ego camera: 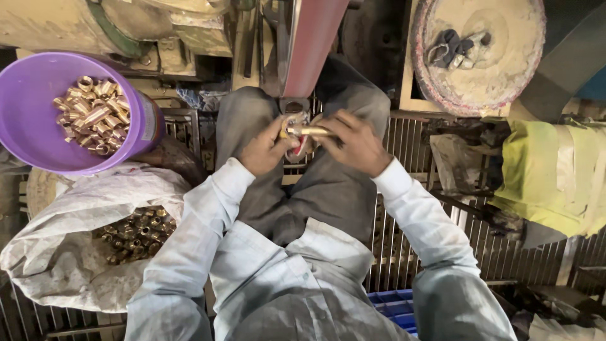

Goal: The person sits on a metal grate floor and repeatedly picks up small brass-colored cylindrical metal parts from a white sack. They press each part against a vertical rotating grinding wheel to polish it, then drop the finished part into a purple bucket.

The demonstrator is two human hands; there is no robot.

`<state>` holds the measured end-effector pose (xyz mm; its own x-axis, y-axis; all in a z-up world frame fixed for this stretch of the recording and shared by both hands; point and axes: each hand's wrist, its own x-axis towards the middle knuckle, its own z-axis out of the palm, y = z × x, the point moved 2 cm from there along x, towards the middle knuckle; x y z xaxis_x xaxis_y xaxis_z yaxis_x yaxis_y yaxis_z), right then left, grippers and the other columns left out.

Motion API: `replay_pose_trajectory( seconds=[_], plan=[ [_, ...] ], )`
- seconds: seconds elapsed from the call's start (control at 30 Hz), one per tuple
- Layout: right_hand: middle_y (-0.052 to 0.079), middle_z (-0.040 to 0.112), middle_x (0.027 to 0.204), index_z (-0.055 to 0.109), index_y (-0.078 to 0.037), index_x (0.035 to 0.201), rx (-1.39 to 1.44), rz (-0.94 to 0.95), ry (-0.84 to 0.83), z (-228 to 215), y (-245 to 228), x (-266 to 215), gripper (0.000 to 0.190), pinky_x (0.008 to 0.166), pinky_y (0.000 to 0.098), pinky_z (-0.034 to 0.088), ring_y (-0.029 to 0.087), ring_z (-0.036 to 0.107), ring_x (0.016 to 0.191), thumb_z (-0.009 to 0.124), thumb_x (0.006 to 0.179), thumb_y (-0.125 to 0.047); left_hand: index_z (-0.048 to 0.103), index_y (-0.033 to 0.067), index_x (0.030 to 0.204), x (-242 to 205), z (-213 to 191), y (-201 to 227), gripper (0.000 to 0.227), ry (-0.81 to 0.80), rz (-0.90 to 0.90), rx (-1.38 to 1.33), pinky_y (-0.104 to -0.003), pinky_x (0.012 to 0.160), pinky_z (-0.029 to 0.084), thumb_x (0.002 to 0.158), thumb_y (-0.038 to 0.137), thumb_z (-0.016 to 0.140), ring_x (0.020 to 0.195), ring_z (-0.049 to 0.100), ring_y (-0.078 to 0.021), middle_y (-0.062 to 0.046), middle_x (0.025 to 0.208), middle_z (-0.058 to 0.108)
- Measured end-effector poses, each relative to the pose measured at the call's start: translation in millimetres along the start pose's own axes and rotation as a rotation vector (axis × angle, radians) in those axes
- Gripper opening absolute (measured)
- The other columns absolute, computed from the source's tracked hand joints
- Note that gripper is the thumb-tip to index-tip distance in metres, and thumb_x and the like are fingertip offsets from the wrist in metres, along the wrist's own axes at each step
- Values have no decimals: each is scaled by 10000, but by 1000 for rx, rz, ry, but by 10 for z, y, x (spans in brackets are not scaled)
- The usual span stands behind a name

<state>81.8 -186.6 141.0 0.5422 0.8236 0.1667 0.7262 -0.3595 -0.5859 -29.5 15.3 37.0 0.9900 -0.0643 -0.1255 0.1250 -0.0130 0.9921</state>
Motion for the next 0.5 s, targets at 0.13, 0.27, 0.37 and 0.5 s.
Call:
replay_pose_trajectory(
  seconds=[0.13,0.27,0.37,0.5],
  plan=[
    [53,670,1019,722,-60,1147,-284,-146,131,109,64,115,309,731,383,538,257,651,883,798,857,-133,492,84,1462,238,-18,-125,473,-36,-130,-135,-267,864,542,1014,195,599,955,653,-92,-29,1068,685],
    [73,667,1027,715,-50,1140,-352,-197,153,241,294,242,289,759,386,528,257,633,895,780,867,-121,574,45,1352,448,51,-266,302,11,-175,-345,-260,780,527,1066,140,551,875,597,-79,-6,1015,652],
    [87,671,1023,707,-44,1129,-378,-210,145,328,407,287,289,773,400,532,274,635,887,747,846,-83,586,36,1268,505,85,-339,224,32,-268,-498,-266,668,504,1085,130,499,763,563,-87,0,928,621],
    [106,665,1000,689,-29,1128,-382,-225,152,389,467,293,321,810,419,554,305,649,895,713,809,-63,579,46,1257,525,104,-373,208,78,-224,-438,-247,685,496,1084,117,489,787,545,-70,14,943,612]
  ],
)
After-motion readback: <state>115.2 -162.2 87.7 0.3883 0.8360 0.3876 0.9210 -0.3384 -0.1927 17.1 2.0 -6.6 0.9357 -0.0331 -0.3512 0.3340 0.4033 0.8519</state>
